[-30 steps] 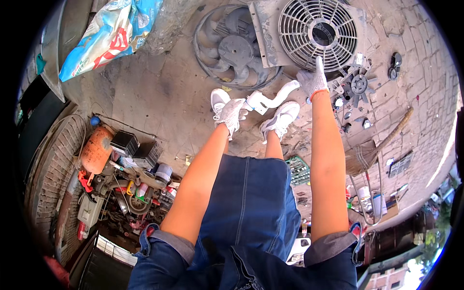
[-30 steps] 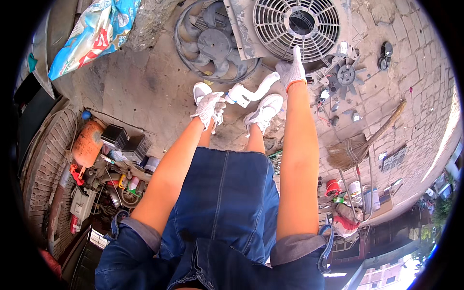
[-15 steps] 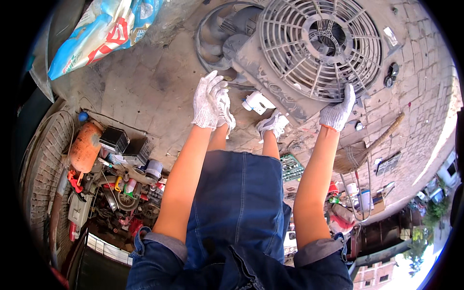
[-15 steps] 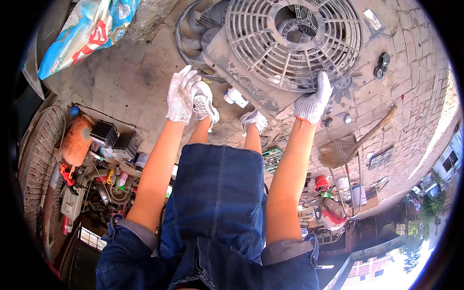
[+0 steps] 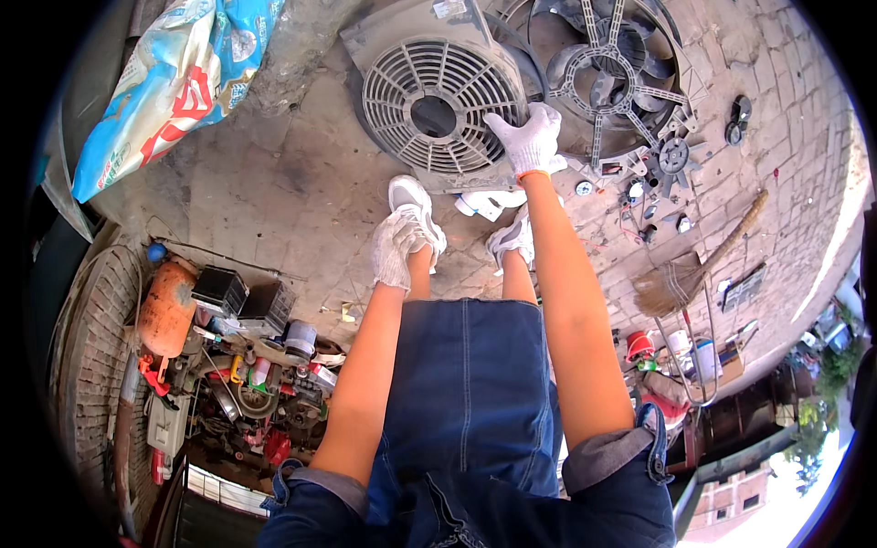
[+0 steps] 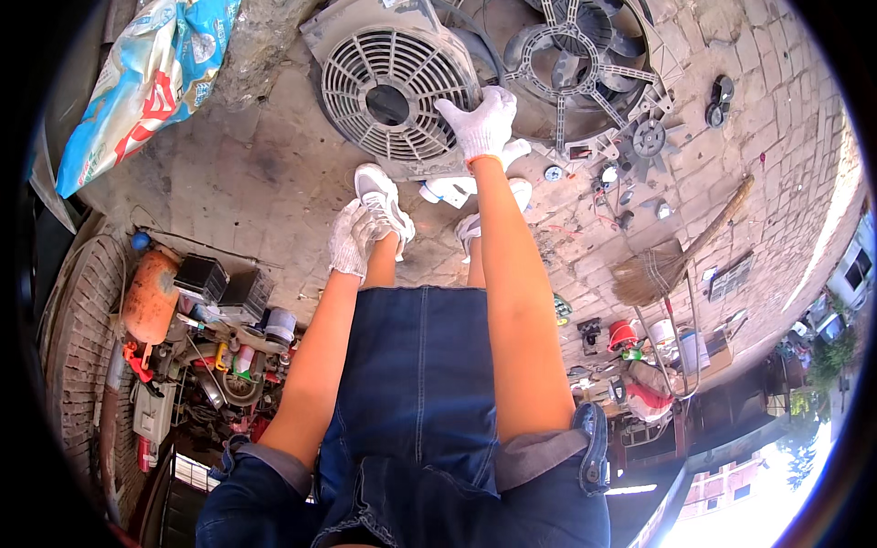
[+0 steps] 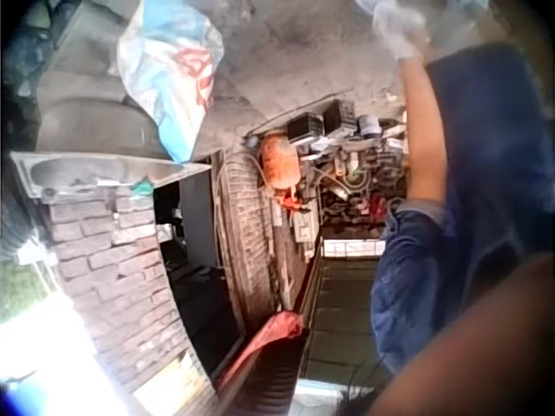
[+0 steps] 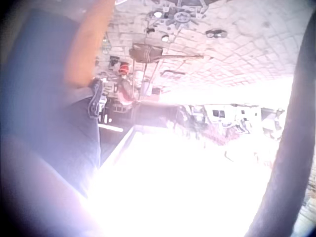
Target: The person walks through a cluttered outdoor scrap yard, puts on work gloves, and begins sorting through various discarded items. They pick up a car fan assembly and a door panel, moving them to a designated pile. The person then handles a small fan motor and a white plastic pipe, inspecting them briefly before placing them down.
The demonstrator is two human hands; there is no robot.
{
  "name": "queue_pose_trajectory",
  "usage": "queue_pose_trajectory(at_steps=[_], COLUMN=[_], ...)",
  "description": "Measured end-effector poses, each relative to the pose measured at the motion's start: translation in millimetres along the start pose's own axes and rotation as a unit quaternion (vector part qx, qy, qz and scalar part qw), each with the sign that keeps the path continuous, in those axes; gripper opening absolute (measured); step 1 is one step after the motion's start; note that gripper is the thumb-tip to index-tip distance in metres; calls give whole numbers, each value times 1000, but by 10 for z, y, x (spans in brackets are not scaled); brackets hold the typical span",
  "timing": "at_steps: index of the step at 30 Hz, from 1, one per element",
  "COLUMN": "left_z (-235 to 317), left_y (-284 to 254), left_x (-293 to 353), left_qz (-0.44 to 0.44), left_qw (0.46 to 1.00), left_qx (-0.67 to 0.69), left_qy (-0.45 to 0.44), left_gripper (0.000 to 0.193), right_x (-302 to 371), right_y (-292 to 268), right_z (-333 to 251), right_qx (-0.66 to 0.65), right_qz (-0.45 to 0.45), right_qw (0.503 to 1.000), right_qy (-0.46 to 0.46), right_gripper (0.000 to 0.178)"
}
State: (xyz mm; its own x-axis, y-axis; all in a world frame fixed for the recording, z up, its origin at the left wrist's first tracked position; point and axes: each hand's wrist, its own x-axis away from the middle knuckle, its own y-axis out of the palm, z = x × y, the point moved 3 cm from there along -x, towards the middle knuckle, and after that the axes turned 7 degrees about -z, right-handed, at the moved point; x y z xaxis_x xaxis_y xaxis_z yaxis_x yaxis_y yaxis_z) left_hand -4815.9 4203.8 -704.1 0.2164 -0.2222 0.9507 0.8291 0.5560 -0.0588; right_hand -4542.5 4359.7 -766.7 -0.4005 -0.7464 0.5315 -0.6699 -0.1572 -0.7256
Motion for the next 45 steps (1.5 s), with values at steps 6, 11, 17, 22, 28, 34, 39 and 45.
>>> queue_pose_trajectory(at_steps=[6, 11, 17, 22, 28, 34, 39, 45], left_z=[-86, 41, 54, 322, 292, 386, 183, -245], left_y=[413, 607, 729, 756, 130, 347, 787, 1354], left_x=[-67, -372, -72, 349, 33, 459, 1450, 2441], left_qz=[21, -51, 54, 103, -24, 13, 67, -77], left_qw=[999, 998, 923, 954, 972, 949, 879, 776], left_qx=[41, 18, -303, -222, -142, -247, -403, -560], left_qy=[-12, 45, 230, 171, 187, 195, 245, 280], left_gripper=[21, 33, 59, 53, 37, 42, 45, 45], right_x=[-35, -93, 518, 928, 1374, 1273, 1428, 1989], right_y=[-169, -4, -50, 29, -29, -296, -765, -1558], right_z=[-114, 330, -186, -497, -826, -832, -192, 922], right_qx=[-115, -80, -251, -457, -362, -312, -463, -675], right_qz=[68, -132, -177, -193, -165, -204, -144, -160], right_qw=[962, 981, 948, 855, 908, 911, 867, 693], right_qy=[238, 116, 79, 152, 134, 176, 118, 196], right_gripper=[97, 110, 66, 63, 85, 72, 65, 45])
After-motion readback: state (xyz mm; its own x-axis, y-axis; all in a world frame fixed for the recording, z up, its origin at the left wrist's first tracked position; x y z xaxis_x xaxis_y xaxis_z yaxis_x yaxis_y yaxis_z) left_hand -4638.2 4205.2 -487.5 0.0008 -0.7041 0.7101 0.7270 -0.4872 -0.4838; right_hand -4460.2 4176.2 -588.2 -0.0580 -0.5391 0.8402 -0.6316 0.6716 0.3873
